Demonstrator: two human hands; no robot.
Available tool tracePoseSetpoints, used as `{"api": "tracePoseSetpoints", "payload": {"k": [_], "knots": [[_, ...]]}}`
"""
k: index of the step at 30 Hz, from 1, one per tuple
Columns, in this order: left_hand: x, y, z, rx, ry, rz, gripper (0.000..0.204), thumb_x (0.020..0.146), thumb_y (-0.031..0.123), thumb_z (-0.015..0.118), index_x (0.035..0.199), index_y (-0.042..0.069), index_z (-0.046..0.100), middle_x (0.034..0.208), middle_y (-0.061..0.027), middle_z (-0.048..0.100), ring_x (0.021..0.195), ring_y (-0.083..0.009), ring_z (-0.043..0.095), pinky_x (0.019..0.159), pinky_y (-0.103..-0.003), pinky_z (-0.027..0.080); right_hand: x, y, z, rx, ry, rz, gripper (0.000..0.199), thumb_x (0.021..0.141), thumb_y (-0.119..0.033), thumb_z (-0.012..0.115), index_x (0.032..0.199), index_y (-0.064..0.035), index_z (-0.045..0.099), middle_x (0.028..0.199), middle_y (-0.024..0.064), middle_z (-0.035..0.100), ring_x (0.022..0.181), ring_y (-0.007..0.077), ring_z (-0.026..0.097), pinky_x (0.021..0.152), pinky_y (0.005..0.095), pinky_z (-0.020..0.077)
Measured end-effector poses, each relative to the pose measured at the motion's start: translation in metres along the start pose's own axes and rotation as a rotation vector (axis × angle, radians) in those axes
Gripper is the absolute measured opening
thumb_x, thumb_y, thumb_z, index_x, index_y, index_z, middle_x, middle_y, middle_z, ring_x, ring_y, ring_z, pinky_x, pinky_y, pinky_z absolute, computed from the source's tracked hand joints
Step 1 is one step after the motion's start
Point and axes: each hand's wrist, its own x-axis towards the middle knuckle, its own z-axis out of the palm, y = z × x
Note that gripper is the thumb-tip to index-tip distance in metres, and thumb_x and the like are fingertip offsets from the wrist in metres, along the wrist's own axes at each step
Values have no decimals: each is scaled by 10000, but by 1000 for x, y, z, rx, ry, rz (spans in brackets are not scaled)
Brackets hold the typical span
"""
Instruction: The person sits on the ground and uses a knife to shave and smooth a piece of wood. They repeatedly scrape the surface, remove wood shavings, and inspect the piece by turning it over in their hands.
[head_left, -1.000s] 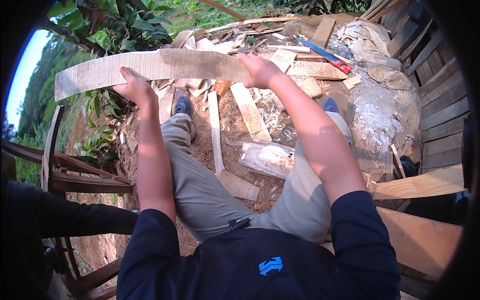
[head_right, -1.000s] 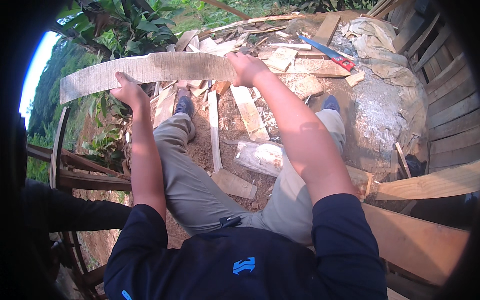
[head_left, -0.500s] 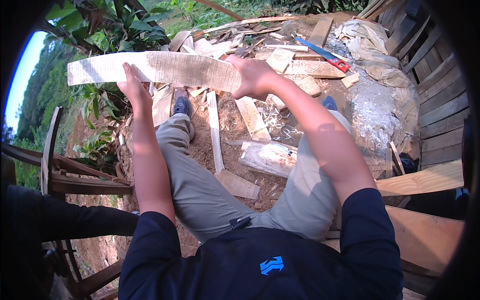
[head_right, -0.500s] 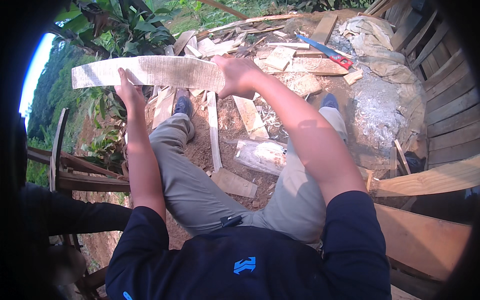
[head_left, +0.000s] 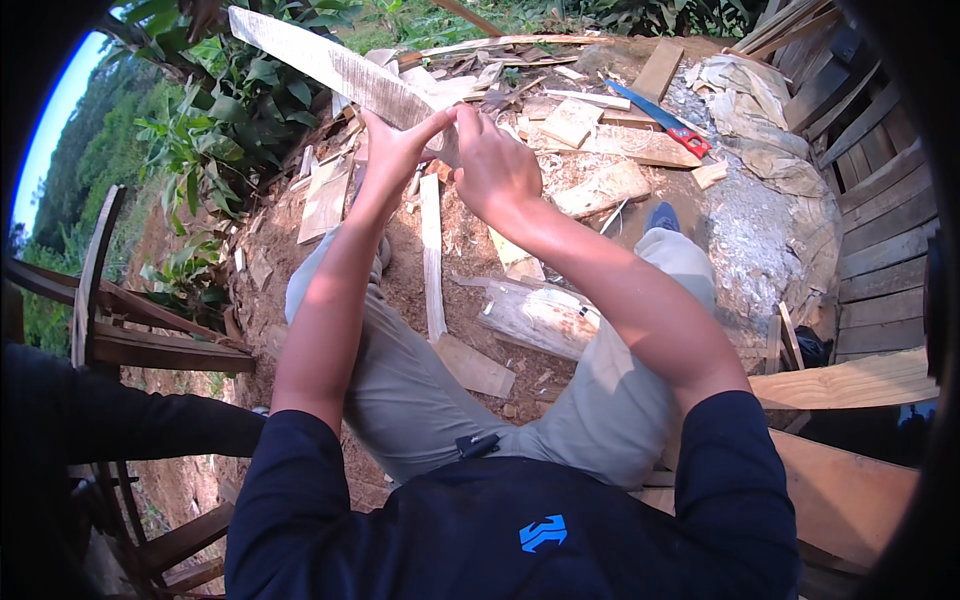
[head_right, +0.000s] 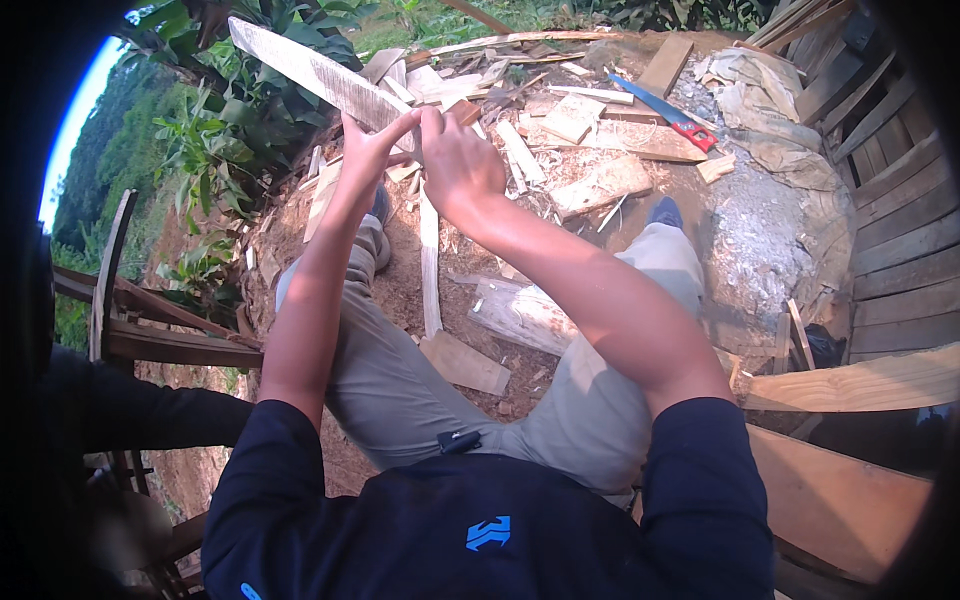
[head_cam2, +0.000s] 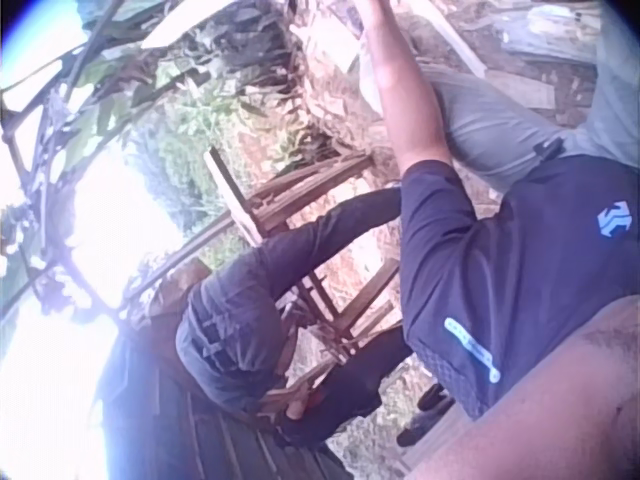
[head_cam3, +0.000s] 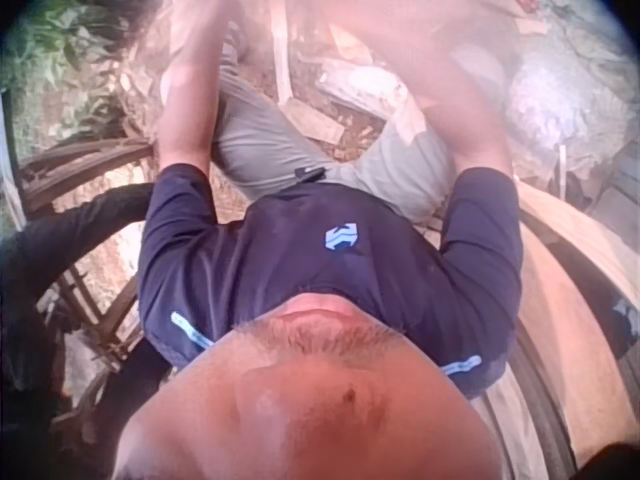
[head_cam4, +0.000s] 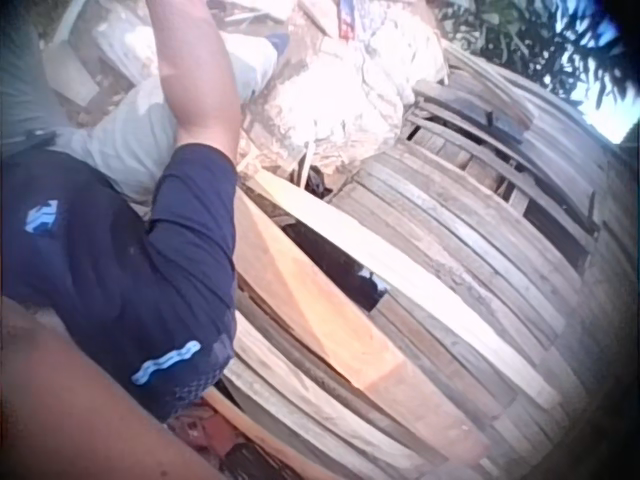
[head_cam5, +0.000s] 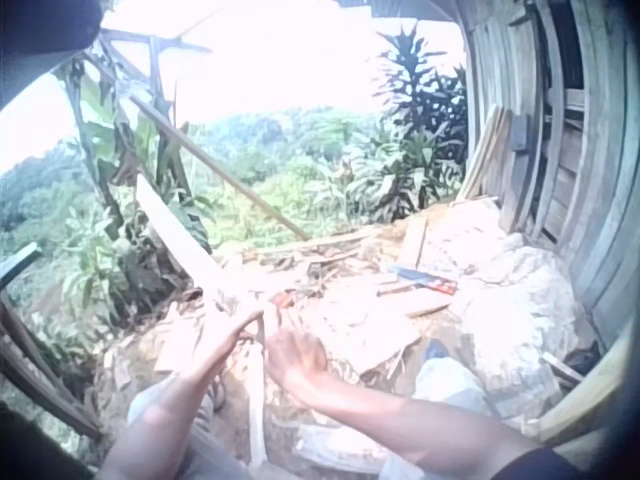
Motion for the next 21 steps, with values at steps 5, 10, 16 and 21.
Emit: {"api": "tracePoseSetpoints", "payload": {"k": [5, 10, 16, 21], "knots": [[2, -7, 0, -117, -15, -32, 836, 815, 229, 844, 1399, 14, 286, 1243, -182, 578, 1085, -253, 642, 750, -397, 586, -3, 0, 13, 47, 74, -34, 585, 862, -72, 715, 1381, -31, 447, 1261, 188, 604, 1154, 344, 640, 887, 449, 565], [3, -15, -3, -218, 16, -71, 842, 828, 211, 823, 1429, 50, 256, 1194, -144, 566, 1075, -241, 631, 822, -435, 577, -8, -9, 19, 36, 59, -103, 514, 907, -36, 634, 1382, 2, 440, 1213, 189, 577, 1170, 351, 593, 922, 438, 549], [17, -32, -3, -206, 127, 68, 980, 820, 170, 796, 1440, -156, 110, 956, -95, 613, 775, -143, 605, 635, -301, 515, -8, -11, 30, 171, 227, -165, 376, 931, -93, 589, 1276, 19, 490, 1200, 217, 545, 1168, 381, 548, 965, 459, 496], [33, -41, -14, -333, 106, 20, 451, 911, 202, 674, 1206, -16, 412, 872, -56, 581, 758, -144, 569, 648, -318, 482, -32, -44, -34, 615, 360, -515, 213, 956, -112, 601, 1162, -59, 595, 1050, 161, 603, 1013, 344, 582, 863, 449, 471]]}}
